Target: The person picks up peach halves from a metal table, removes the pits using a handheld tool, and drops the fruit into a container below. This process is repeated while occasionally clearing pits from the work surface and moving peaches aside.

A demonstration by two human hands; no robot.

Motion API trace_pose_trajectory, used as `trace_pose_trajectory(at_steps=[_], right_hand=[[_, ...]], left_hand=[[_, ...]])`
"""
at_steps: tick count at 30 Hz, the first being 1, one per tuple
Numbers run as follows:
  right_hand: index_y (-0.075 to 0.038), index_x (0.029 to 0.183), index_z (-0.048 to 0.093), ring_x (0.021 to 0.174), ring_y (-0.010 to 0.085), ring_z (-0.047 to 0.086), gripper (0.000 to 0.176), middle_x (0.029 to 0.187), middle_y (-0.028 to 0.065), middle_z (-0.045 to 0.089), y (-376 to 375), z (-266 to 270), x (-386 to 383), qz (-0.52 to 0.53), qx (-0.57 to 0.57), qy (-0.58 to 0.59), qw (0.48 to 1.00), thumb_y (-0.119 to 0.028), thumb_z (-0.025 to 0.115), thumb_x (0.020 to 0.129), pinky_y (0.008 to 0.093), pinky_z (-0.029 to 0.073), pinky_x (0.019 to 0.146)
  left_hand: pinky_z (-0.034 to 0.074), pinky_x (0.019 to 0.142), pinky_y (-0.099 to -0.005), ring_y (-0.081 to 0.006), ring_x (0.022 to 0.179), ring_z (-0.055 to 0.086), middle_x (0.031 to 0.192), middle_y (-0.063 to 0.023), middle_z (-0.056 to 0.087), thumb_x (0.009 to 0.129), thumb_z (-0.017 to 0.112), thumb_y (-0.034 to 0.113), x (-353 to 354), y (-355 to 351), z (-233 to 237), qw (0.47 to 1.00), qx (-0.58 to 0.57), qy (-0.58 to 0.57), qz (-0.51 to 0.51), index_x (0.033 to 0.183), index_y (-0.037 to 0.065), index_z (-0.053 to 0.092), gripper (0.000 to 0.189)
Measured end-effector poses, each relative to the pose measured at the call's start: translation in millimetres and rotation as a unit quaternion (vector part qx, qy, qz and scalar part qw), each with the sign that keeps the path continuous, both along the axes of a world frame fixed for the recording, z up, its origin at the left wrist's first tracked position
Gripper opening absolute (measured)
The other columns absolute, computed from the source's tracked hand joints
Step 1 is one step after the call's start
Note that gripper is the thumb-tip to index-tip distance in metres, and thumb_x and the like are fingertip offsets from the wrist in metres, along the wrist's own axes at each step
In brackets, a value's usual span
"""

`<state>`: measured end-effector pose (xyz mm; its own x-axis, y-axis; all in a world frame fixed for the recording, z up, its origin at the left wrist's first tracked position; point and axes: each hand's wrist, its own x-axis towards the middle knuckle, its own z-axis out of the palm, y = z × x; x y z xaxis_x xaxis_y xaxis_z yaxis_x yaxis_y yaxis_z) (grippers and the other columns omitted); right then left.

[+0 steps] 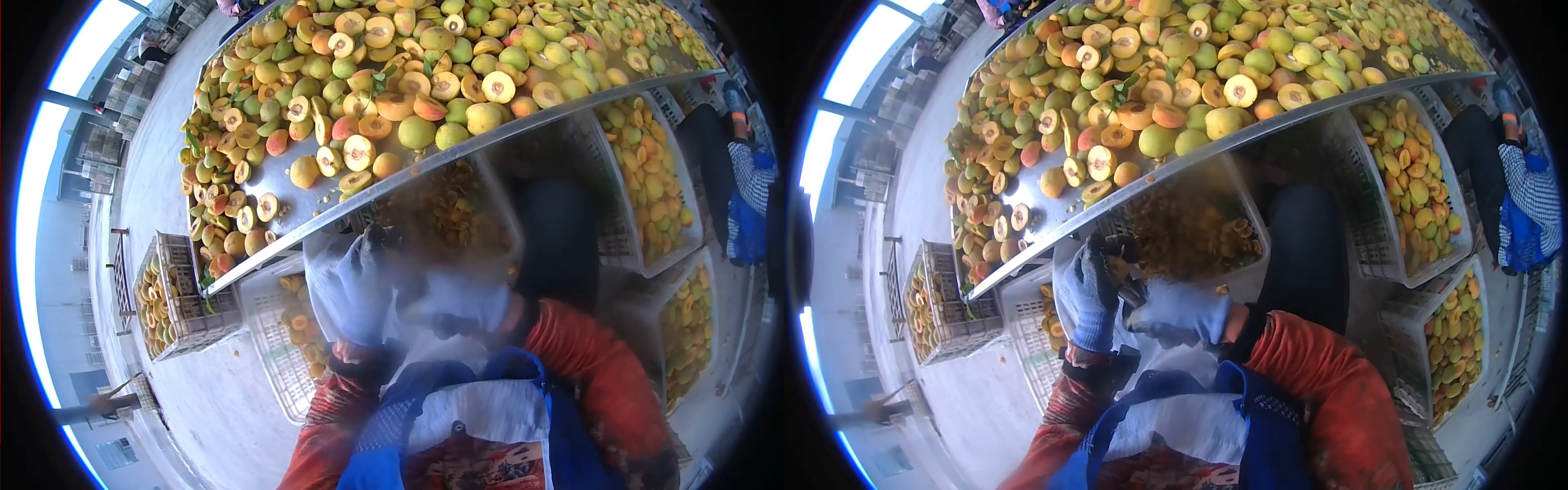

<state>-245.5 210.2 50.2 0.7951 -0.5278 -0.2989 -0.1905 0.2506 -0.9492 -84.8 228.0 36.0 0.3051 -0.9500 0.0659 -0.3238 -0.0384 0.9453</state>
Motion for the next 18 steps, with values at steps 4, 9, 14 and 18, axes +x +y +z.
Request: trace_pose_trajectory(at_steps=[4, 9, 14, 18], right_hand=[[-0.008, 0.082, 0.055, 0.051, 0.0055, 0.049, 0.011, 0.059, -0.0001, 0.048, -4.2, -10.0, -7.2, 0.018, 0.327, -0.158, 0.932, -0.018, 0.059, 0.078, 0.0197, 0.037, 0.045], [-0.007, 0.088, 0.057, 0.060, 0.0113, 0.056, 0.016, 0.069, 0.0034, 0.056, -39.2, -33.7, -19.4, -0.034, 0.206, -0.245, 0.947, -0.019, 0.062, 0.077, 0.0262, 0.045, 0.054], [-0.005, 0.093, 0.057, 0.077, 0.0307, 0.062, 0.031, 0.083, 0.0159, 0.063, -41.7, -99.4, -30.1, -0.089, -0.341, 0.292, 0.889, -0.031, 0.059, 0.077, 0.0414, 0.048, 0.068], [-0.005, 0.097, 0.056, 0.078, 0.0337, 0.061, 0.036, 0.083, 0.0181, 0.063, -53.2, -103.2, -16.3, -0.022, -0.299, 0.381, 0.875, -0.034, 0.059, 0.076, 0.0424, 0.048, 0.069]], left_hand=[[0.044, 0.062, -0.0257, -0.0172, 0.067, 0.057, 0.077, -0.0078, 0.062, 0.086, 0.053, 0.019, 1.5, -8.2, 4.3, 0.944, -0.107, -0.307, -0.048, 0.100, -0.002, 0.059, 0.026], [0.049, 0.066, -0.0313, -0.0258, 0.075, 0.060, 0.080, -0.0105, 0.063, 0.070, 0.064, 0.014, 102.0, 9.8, -53.6, 0.979, -0.017, 0.156, 0.130, 0.098, 0.003, 0.059, 0.030], [0.049, 0.071, -0.0306, -0.0200, 0.080, 0.062, 0.090, -0.0109, 0.064, 0.076, 0.066, 0.029, 202.3, 106.1, -16.0, 0.823, 0.402, -0.399, 0.037, 0.101, 0.003, 0.061, 0.037], [0.046, 0.080, -0.0333, -0.0266, 0.093, 0.060, 0.104, -0.0137, 0.062, 0.078, 0.060, 0.020, 216.9, 43.3, 5.5, 0.877, 0.222, -0.424, 0.038, 0.112, 0.005, 0.056, 0.037]])
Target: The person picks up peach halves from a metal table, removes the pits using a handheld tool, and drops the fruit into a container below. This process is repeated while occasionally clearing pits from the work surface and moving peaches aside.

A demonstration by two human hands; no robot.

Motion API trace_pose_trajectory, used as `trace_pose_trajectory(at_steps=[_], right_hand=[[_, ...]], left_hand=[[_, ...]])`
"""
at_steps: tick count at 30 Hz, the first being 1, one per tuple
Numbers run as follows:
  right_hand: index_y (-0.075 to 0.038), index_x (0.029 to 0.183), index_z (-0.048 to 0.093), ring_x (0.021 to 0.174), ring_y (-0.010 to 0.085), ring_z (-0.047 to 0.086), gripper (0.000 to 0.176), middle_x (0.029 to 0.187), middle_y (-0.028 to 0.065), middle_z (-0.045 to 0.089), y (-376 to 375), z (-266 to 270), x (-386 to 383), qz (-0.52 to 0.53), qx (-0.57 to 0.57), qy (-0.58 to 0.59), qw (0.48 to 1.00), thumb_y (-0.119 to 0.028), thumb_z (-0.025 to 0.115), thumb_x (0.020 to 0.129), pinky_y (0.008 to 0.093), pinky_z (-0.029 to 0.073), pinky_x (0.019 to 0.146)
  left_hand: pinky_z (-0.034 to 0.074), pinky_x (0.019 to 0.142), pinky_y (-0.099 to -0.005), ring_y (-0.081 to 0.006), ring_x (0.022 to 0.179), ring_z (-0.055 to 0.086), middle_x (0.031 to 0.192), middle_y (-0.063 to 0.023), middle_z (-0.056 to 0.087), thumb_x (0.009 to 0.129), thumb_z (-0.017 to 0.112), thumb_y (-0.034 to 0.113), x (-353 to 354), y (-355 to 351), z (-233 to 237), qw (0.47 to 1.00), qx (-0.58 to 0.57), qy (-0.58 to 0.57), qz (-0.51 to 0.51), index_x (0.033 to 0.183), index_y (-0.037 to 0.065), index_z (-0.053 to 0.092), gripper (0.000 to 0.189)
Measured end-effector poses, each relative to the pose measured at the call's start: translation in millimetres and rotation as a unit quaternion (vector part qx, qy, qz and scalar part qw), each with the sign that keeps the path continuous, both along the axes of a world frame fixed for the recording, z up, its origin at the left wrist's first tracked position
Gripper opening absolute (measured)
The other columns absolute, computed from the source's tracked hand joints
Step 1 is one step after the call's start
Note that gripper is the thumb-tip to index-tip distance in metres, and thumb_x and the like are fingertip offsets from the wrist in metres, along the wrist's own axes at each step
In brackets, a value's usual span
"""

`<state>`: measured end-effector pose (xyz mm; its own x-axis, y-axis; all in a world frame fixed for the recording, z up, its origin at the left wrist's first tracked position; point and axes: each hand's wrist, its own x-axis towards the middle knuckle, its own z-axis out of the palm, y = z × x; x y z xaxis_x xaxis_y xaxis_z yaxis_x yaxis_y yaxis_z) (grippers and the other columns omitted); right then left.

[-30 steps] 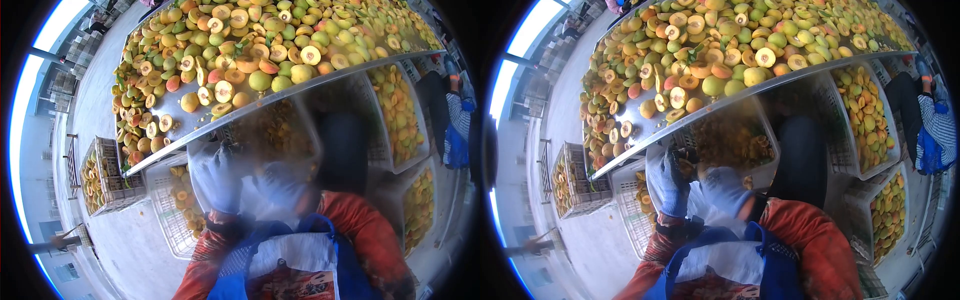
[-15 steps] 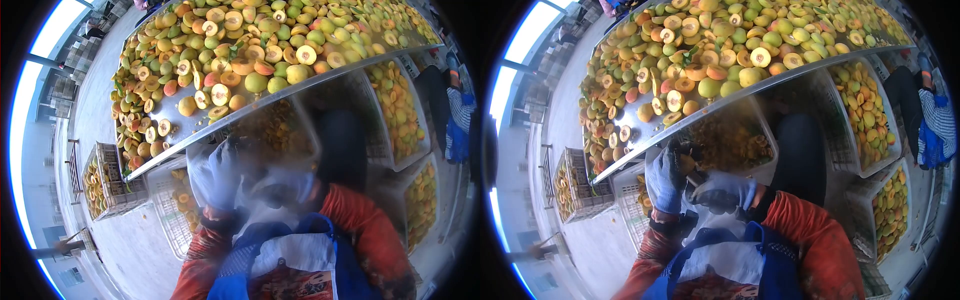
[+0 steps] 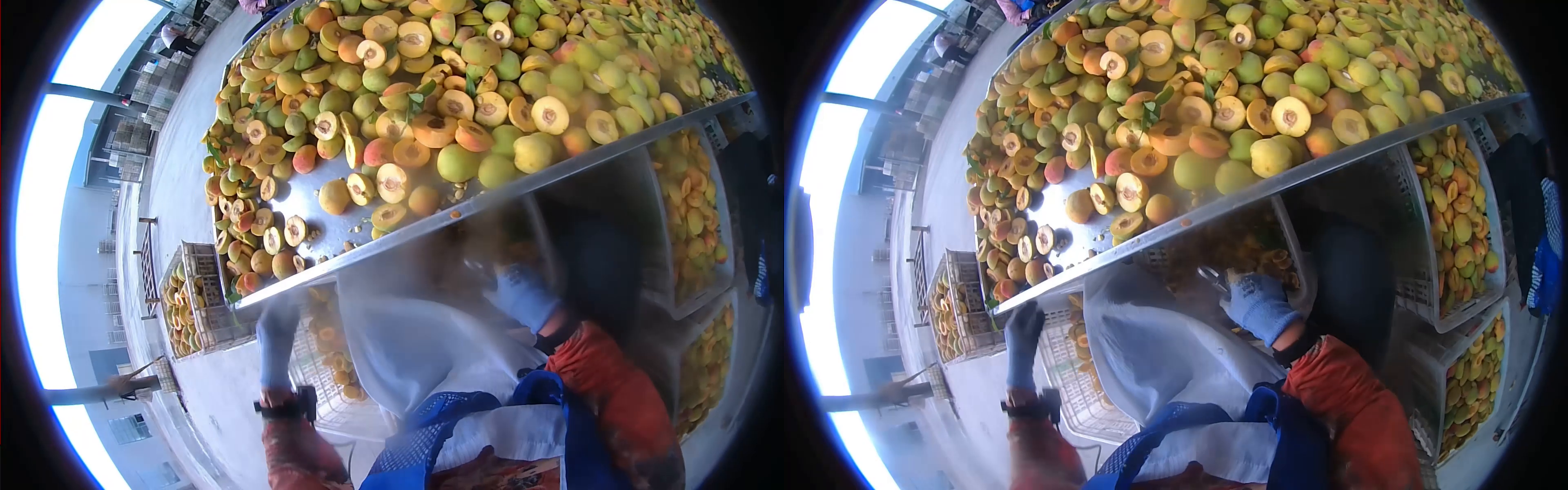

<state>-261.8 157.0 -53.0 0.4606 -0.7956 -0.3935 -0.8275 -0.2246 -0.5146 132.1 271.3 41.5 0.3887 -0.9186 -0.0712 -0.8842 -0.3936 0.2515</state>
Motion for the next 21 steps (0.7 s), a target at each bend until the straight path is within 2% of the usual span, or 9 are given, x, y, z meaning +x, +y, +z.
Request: trace_pose_trajectory(at_steps=[1, 3, 5, 9, 13, 16, 19, 20, 21], right_hand=[[-0.005, 0.097, 0.056, 0.078, 0.0337, 0.061, 0.036, 0.083, 0.0181, 0.063, -2.5, -0.2, 1.4, 0.002, 0.000, -0.001, 1.000, -0.034, 0.059, 0.076, 0.0424, 0.048, 0.069], [-0.005, 0.096, 0.056, 0.076, 0.0342, 0.061, 0.037, 0.082, 0.0180, 0.063, -4.0, -1.4, 0.7, -0.018, -0.015, -0.061, 0.998, -0.034, 0.060, 0.075, 0.0426, 0.048, 0.067], [-0.004, 0.096, 0.056, 0.075, 0.0345, 0.061, 0.037, 0.081, 0.0183, 0.063, -2.3, -1.8, 0.9, -0.018, -0.021, -0.055, 0.998, -0.034, 0.061, 0.075, 0.0431, 0.048, 0.067], [-0.012, 0.113, 0.050, 0.060, 0.0316, 0.056, 0.040, 0.070, 0.0165, 0.057, 6.0, -22.0, -0.7, -0.022, -0.084, -0.130, 0.988, -0.031, 0.057, 0.078, 0.0401, 0.046, 0.057], [-0.016, 0.121, 0.052, 0.052, 0.0284, 0.055, 0.042, 0.066, 0.0150, 0.054, 2.9, 25.7, 13.1, -0.006, -0.128, -0.167, 0.978, -0.026, 0.056, 0.080, 0.0379, 0.045, 0.050], [-0.009, 0.105, 0.057, 0.054, 0.0291, 0.056, 0.031, 0.067, 0.0144, 0.055, 5.5, 61.7, 41.6, 0.016, -0.200, -0.213, 0.956, -0.026, 0.058, 0.079, 0.0390, 0.045, 0.051], [0.000, 0.097, 0.054, 0.053, 0.0284, 0.054, 0.033, 0.064, 0.0138, 0.054, 15.4, 80.9, 61.7, 0.055, -0.240, -0.245, 0.938, -0.027, 0.059, 0.078, 0.0365, 0.044, 0.049], [0.004, 0.103, 0.053, 0.052, 0.0283, 0.054, 0.038, 0.064, 0.0143, 0.054, 20.1, 88.2, 62.1, 0.076, -0.270, -0.228, 0.932, -0.026, 0.058, 0.079, 0.0355, 0.043, 0.049], [0.004, 0.103, 0.053, 0.052, 0.0283, 0.054, 0.038, 0.064, 0.0143, 0.054, 25.6, 88.0, 61.1, 0.080, -0.275, -0.222, 0.932, -0.026, 0.058, 0.079, 0.0355, 0.043, 0.049]], left_hand=[[0.047, 0.075, -0.0328, -0.0245, 0.087, 0.062, 0.100, -0.0133, 0.062, 0.079, 0.060, 0.018, 22.1, -29.0, -23.5, 0.988, -0.076, -0.100, -0.090, 0.111, 0.002, 0.056, 0.036], [0.043, 0.085, -0.0354, -0.0309, 0.099, 0.056, 0.108, -0.0192, 0.058, 0.075, 0.063, 0.019, -49.5, -116.5, 7.5, 0.979, -0.086, 0.180, 0.052, 0.122, 0.001, 0.047, 0.053], [0.034, 0.098, -0.0381, -0.0342, 0.118, 0.040, 0.130, -0.0205, 0.041, 0.069, 0.069, 0.022, -37.2, -173.4, -28.5, 0.986, -0.069, 0.027, -0.152, 0.131, 0.008, 0.038, 0.070], [0.047, 0.082, -0.0359, -0.0287, 0.096, 0.057, 0.118, -0.0191, 0.050, 0.059, 0.074, 0.015, -18.8, -219.8, -61.5, 0.983, 0.074, 0.105, -0.131, 0.126, 0.007, 0.044, 0.074], [0.050, 0.079, -0.0361, -0.0247, 0.083, 0.060, 0.110, -0.0144, 0.054, 0.075, 0.063, 0.029, -67.1, -156.2, 9.7, 0.771, -0.049, 0.635, -0.025, 0.128, 0.002, 0.040, 0.064], [0.048, 0.084, -0.0381, -0.0296, 0.106, 0.053, 0.117, -0.0182, 0.051, 0.081, 0.056, 0.042, -111.0, -105.7, 10.0, 0.655, -0.131, 0.744, -0.026, 0.129, -0.002, 0.036, 0.068], [0.046, 0.086, -0.0333, -0.0249, 0.104, 0.052, 0.115, -0.0186, 0.051, 0.085, 0.048, 0.043, -138.9, -75.0, -7.1, 0.663, -0.157, 0.732, 0.005, 0.124, -0.004, 0.040, 0.062], [0.045, 0.086, -0.0327, -0.0232, 0.101, 0.053, 0.113, -0.0166, 0.052, 0.086, 0.046, 0.042, -148.6, -73.2, -10.3, 0.831, -0.199, 0.513, -0.085, 0.122, -0.005, 0.042, 0.059], [0.044, 0.087, -0.0325, -0.0227, 0.101, 0.053, 0.112, -0.0157, 0.053, 0.087, 0.046, 0.041, -156.1, -65.4, -7.7, 0.822, -0.197, 0.530, -0.063, 0.122, -0.005, 0.043, 0.058]])
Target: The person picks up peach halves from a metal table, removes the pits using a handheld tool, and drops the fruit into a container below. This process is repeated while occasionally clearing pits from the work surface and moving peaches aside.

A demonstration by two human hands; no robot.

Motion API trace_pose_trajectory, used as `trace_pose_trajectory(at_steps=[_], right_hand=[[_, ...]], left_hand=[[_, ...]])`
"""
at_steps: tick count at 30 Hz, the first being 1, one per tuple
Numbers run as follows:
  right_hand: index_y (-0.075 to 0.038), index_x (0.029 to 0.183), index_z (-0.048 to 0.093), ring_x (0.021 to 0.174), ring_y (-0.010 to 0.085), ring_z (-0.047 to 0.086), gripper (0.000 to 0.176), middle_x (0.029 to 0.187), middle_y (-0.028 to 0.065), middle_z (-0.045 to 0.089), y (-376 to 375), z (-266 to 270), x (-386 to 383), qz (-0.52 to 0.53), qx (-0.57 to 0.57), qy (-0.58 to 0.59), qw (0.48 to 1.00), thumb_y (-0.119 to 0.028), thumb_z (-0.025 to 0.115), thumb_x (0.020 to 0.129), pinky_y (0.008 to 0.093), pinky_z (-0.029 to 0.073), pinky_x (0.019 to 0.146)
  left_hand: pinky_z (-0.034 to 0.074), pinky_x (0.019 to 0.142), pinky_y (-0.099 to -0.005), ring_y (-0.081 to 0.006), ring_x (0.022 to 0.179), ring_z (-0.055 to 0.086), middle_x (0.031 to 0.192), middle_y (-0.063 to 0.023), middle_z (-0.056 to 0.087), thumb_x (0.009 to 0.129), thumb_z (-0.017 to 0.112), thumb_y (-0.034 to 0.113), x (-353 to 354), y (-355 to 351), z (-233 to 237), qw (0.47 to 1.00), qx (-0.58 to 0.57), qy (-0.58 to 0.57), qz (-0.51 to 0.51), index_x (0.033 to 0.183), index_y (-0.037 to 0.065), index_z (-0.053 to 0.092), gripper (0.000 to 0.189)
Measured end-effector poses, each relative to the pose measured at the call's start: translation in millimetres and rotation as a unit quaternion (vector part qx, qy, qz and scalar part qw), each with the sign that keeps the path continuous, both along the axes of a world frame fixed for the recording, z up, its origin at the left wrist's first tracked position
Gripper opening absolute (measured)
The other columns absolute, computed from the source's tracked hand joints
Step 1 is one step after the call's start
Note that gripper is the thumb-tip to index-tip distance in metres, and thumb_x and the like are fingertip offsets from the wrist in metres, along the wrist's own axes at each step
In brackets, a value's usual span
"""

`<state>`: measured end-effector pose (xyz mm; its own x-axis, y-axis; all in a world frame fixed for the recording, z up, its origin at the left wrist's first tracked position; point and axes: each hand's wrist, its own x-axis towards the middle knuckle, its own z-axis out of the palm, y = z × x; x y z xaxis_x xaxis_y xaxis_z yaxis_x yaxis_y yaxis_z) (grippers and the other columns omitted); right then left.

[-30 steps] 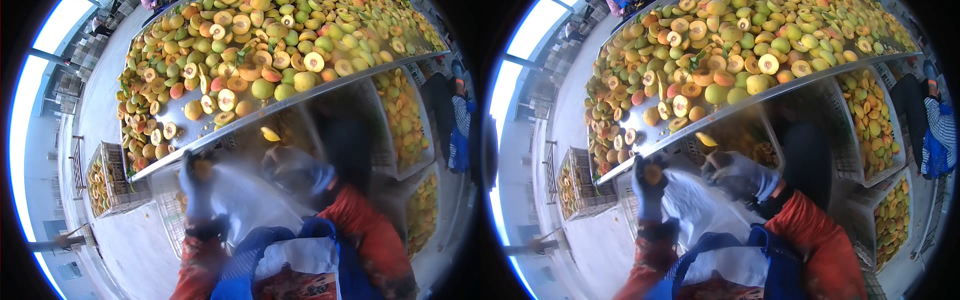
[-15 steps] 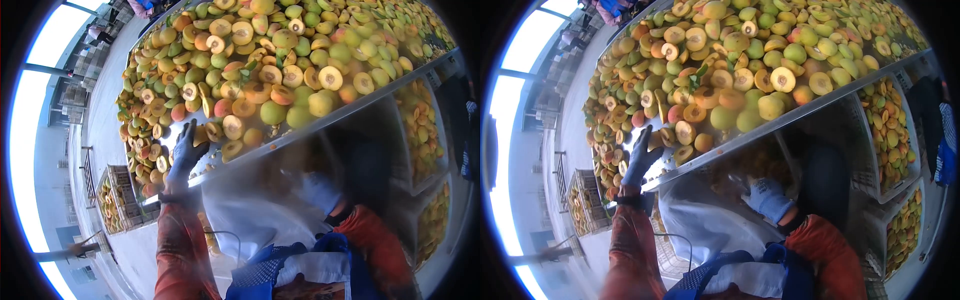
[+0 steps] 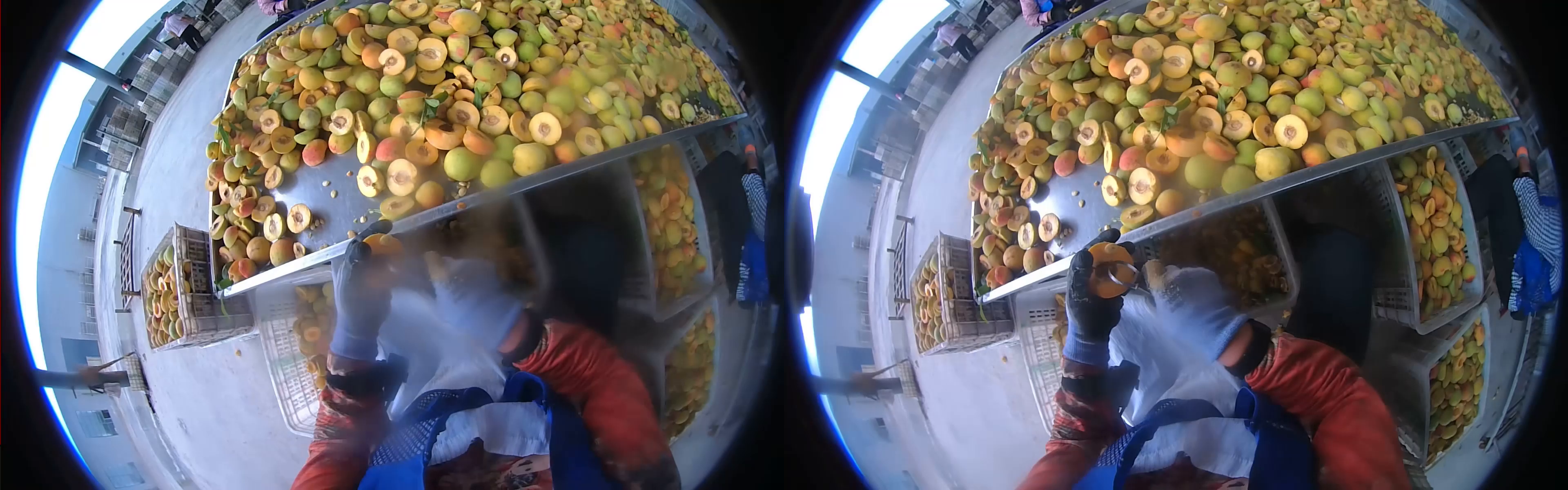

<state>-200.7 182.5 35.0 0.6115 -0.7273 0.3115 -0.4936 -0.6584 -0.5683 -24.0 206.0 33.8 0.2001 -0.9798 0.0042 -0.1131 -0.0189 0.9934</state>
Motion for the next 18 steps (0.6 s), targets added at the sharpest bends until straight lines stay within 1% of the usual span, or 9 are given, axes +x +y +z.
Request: trace_pose_trajectory(at_steps=[3, 5, 7, 12, 13, 14, 15, 17, 18], right_hand=[[0.009, 0.116, 0.043, 0.053, 0.0265, 0.052, 0.050, 0.067, 0.0150, 0.053, 12.0, 4.9, -2.6, -0.008, -0.084, 0.020, 0.996, -0.024, 0.056, 0.081, 0.0354, 0.042, 0.049], [-0.001, 0.094, 0.052, 0.059, 0.0293, 0.059, 0.023, 0.070, 0.0136, 0.058, 18.4, 26.3, -5.9, -0.066, -0.050, 0.086, 0.993, -0.018, 0.051, 0.078, 0.0389, 0.046, 0.053], [0.000, 0.096, 0.052, 0.058, 0.0296, 0.059, 0.025, 0.069, 0.0137, 0.058, 20.8, 23.5, -8.3, -0.076, -0.081, 0.074, 0.991, -0.018, 0.051, 0.078, 0.0387, 0.046, 0.053], [0.003, 0.101, 0.053, 0.061, 0.0243, 0.060, 0.028, 0.074, 0.0117, 0.060, 23.4, 26.0, -8.5, -0.101, -0.089, 0.024, 0.991, -0.014, 0.055, 0.079, 0.0357, 0.047, 0.055], [0.003, 0.100, 0.054, 0.066, 0.0203, 0.061, 0.026, 0.078, 0.0107, 0.060, 17.6, 36.2, -11.0, -0.080, 0.259, -0.100, 0.957, -0.013, 0.057, 0.079, 0.0340, 0.048, 0.058], [0.003, 0.099, 0.055, 0.072, 0.0164, 0.061, 0.025, 0.082, 0.0097, 0.061, 14.9, 41.5, -13.1, -0.048, 0.572, -0.210, 0.791, -0.012, 0.059, 0.079, 0.0323, 0.049, 0.062], [0.003, 0.099, 0.055, 0.072, 0.0164, 0.061, 0.025, 0.082, 0.0097, 0.061, 14.7, 32.6, -15.8, -0.049, 0.573, -0.209, 0.791, -0.012, 0.059, 0.079, 0.0323, 0.049, 0.062], [0.001, 0.098, 0.058, 0.082, 0.0108, 0.058, 0.024, 0.087, 0.0062, 0.061, 11.3, 3.5, -19.4, -0.003, 0.670, -0.435, 0.601, -0.013, 0.062, 0.079, 0.0289, 0.048, 0.070], [0.000, 0.097, 0.058, 0.083, 0.0117, 0.058, 0.026, 0.086, 0.0061, 0.061, 10.8, -4.5, -17.1, 0.019, 0.601, -0.514, 0.612, -0.014, 0.065, 0.077, 0.0283, 0.047, 0.072]], left_hand=[[0.043, 0.088, -0.0324, -0.0215, 0.100, 0.053, 0.111, -0.0143, 0.053, 0.089, 0.043, 0.037, -19.1, 9.0, 2.1, 0.998, -0.024, 0.050, 0.025, 0.120, -0.006, 0.044, 0.053], [0.042, 0.089, -0.0325, -0.0208, 0.100, 0.053, 0.111, -0.0139, 0.053, 0.090, 0.042, 0.035, -25.0, 10.8, 0.8, 0.995, -0.055, 0.076, 0.033, 0.120, -0.006, 0.045, 0.051], [0.042, 0.089, -0.0329, -0.0197, 0.101, 0.052, 0.112, -0.0145, 0.053, 0.092, 0.040, 0.032, -29.9, 12.5, 4.3, 0.998, -0.056, -0.002, 0.012, 0.119, -0.006, 0.046, 0.047], [0.041, 0.090, -0.0329, -0.0200, 0.104, 0.052, 0.115, -0.0141, 0.053, 0.093, 0.040, 0.030, -35.9, 17.3, 5.8, 0.994, -0.069, 0.044, 0.066, 0.123, -0.004, 0.044, 0.045], [0.041, 0.090, -0.0328, -0.0208, 0.105, 0.052, 0.115, -0.0137, 0.053, 0.093, 0.040, 0.029, -38.2, 18.0, 7.5, 0.990, -0.087, 0.043, 0.099, 0.124, -0.003, 0.043, 0.045], [0.041, 0.090, -0.0328, -0.0208, 0.105, 0.052, 0.115, -0.0137, 0.053, 0.093, 0.040, 0.029, -39.7, 18.6, 9.2, 0.991, -0.085, 0.043, 0.098, 0.124, -0.003, 0.043, 0.045], [0.041, 0.090, -0.0324, -0.0209, 0.105, 0.052, 0.115, -0.0137, 0.053, 0.091, 0.043, 0.026, -41.0, 19.1, 11.4, 0.993, -0.089, -0.025, 0.075, 0.124, -0.002, 0.043, 0.043], [0.041, 0.091, -0.0315, -0.0211, 0.106, 0.052, 0.116, -0.0136, 0.053, 0.089, 0.048, 0.020, -41.9, 19.1, 16.5, 0.982, -0.097, -0.162, 0.027, 0.124, -0.001, 0.042, 0.042], [0.041, 0.091, -0.0311, -0.0213, 0.106, 0.051, 0.116, -0.0136, 0.053, 0.088, 0.050, 0.017, -41.7, 19.1, 18.7, 0.968, -0.100, -0.230, 0.003, 0.125, 0.000, 0.042, 0.042]])
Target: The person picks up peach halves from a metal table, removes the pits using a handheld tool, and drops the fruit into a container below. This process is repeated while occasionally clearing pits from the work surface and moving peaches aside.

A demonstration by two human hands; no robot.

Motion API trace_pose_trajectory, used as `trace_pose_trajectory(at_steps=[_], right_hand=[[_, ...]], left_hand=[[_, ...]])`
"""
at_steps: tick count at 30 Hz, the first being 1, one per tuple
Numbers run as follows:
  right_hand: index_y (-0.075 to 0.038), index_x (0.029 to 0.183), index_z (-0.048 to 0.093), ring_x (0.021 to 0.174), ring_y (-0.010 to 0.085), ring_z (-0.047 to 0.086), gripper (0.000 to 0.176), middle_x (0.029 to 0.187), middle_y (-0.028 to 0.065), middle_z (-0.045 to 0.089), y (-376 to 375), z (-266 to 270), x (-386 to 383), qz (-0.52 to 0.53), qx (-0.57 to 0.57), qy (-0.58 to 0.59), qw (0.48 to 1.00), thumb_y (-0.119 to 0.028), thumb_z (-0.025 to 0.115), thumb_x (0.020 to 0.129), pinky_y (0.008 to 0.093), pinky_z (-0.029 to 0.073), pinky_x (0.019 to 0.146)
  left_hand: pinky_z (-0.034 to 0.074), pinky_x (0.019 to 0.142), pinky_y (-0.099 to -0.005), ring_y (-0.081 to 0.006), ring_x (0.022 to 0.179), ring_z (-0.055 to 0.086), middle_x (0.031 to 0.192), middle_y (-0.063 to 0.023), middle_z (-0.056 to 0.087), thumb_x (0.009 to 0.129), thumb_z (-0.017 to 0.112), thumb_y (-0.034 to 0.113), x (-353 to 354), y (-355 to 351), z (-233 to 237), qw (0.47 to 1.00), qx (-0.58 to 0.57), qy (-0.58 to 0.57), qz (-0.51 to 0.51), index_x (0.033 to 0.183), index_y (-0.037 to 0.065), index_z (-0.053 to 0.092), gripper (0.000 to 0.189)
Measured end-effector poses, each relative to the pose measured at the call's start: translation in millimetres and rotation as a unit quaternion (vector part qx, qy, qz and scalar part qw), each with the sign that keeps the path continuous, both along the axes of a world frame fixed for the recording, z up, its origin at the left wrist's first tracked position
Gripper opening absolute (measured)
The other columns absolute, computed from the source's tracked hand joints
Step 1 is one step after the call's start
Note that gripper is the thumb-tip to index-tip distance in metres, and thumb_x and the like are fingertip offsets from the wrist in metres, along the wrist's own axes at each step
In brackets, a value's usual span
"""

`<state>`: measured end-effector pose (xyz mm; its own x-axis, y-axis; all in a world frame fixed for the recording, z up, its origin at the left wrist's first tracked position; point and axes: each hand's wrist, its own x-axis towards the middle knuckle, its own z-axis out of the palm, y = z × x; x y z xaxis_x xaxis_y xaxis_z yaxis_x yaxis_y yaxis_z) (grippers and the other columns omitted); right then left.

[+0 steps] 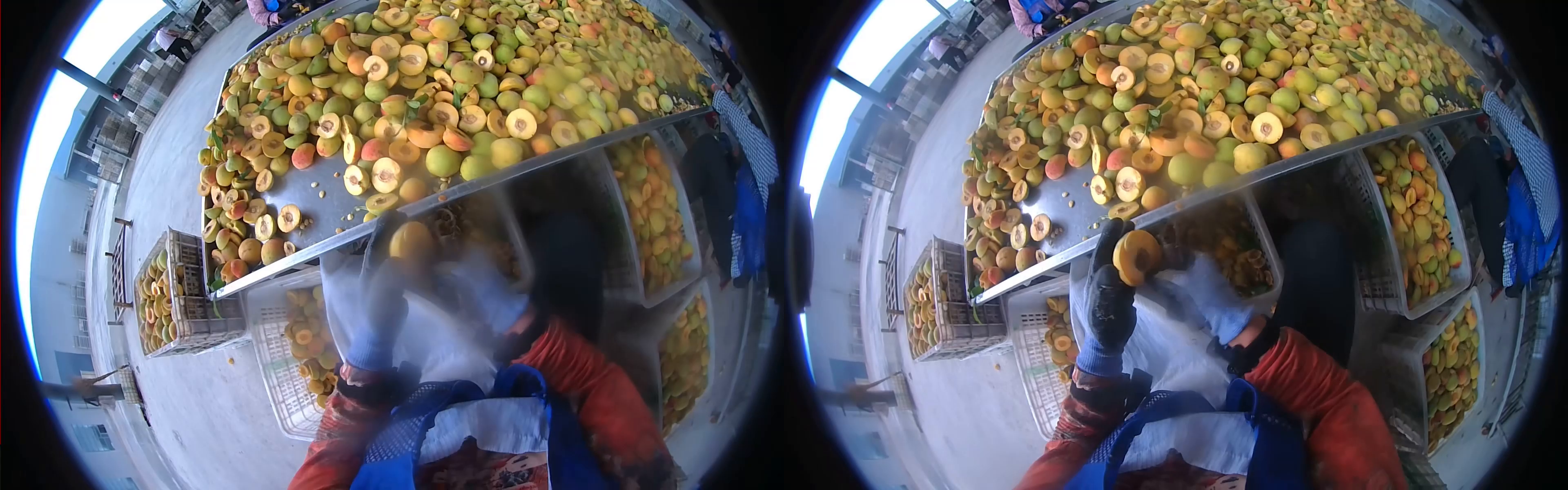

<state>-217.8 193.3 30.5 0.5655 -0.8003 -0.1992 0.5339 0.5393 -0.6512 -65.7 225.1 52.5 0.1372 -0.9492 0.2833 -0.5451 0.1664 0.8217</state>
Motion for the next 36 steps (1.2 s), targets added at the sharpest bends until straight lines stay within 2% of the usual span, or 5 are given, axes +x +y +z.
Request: trace_pose_trajectory(at_steps=[4, 13, 29, 35, 36], right_hand=[[-0.002, 0.093, 0.056, 0.077, 0.0246, 0.062, 0.023, 0.082, 0.0142, 0.062, -13.5, 29.0, -16.9, 0.000, -0.344, 0.448, 0.825, -0.014, 0.064, 0.075, 0.0351, 0.048, 0.066], [-0.006, 0.088, 0.051, 0.061, 0.0300, 0.061, 0.021, 0.070, 0.0129, 0.060, 26.3, 11.2, -2.4, -0.047, -0.493, 0.686, 0.532, -0.024, 0.056, 0.078, 0.0401, 0.046, 0.053], [-0.004, 0.088, 0.050, 0.058, 0.0291, 0.061, 0.017, 0.065, 0.0126, 0.059, 29.3, 0.9, 8.4, -0.091, -0.519, 0.714, 0.460, -0.018, 0.052, 0.078, 0.0383, 0.047, 0.051], [-0.003, 0.087, 0.051, 0.059, 0.0313, 0.061, 0.018, 0.065, 0.0155, 0.060, 35.1, -35.4, 8.8, -0.025, -0.474, 0.575, 0.666, -0.017, 0.053, 0.078, 0.0392, 0.047, 0.053], [-0.003, 0.087, 0.052, 0.060, 0.0314, 0.061, 0.017, 0.064, 0.0157, 0.060, 44.2, -36.3, 14.0, -0.167, -0.544, 0.716, 0.404, -0.017, 0.054, 0.078, 0.0396, 0.048, 0.054]], left_hand=[[0.044, 0.083, -0.0295, -0.0220, 0.098, 0.054, 0.112, -0.0145, 0.054, 0.083, 0.054, 0.006, 2.9, 6.6, -40.8, 0.998, 0.046, 0.032, -0.009, 0.120, 0.000, 0.046, 0.039], [0.046, 0.077, -0.0306, -0.0241, 0.091, 0.056, 0.101, -0.0154, 0.056, 0.083, 0.051, 0.003, 2.9, -4.3, -56.1, 0.990, -0.031, 0.093, 0.106, 0.108, -0.003, 0.050, 0.026], [0.046, 0.082, -0.0337, -0.0253, 0.095, 0.056, 0.104, -0.0165, 0.056, 0.079, 0.058, 0.004, -34.3, 3.2, -38.3, 0.985, -0.112, -0.086, 0.102, 0.113, -0.001, 0.045, 0.037], [0.045, 0.081, -0.0314, -0.0245, 0.093, 0.057, 0.099, -0.0145, 0.058, 0.079, 0.061, 0.008, -35.3, 6.6, -46.9, 0.957, -0.060, -0.243, 0.149, 0.106, 0.001, 0.050, 0.030], [0.045, 0.081, -0.0314, -0.0245, 0.093, 0.057, 0.099, -0.0145, 0.058, 0.079, 0.061, 0.008, -32.1, 4.6, -44.6, 0.957, -0.060, -0.243, 0.148, 0.106, 0.001, 0.050, 0.030]])
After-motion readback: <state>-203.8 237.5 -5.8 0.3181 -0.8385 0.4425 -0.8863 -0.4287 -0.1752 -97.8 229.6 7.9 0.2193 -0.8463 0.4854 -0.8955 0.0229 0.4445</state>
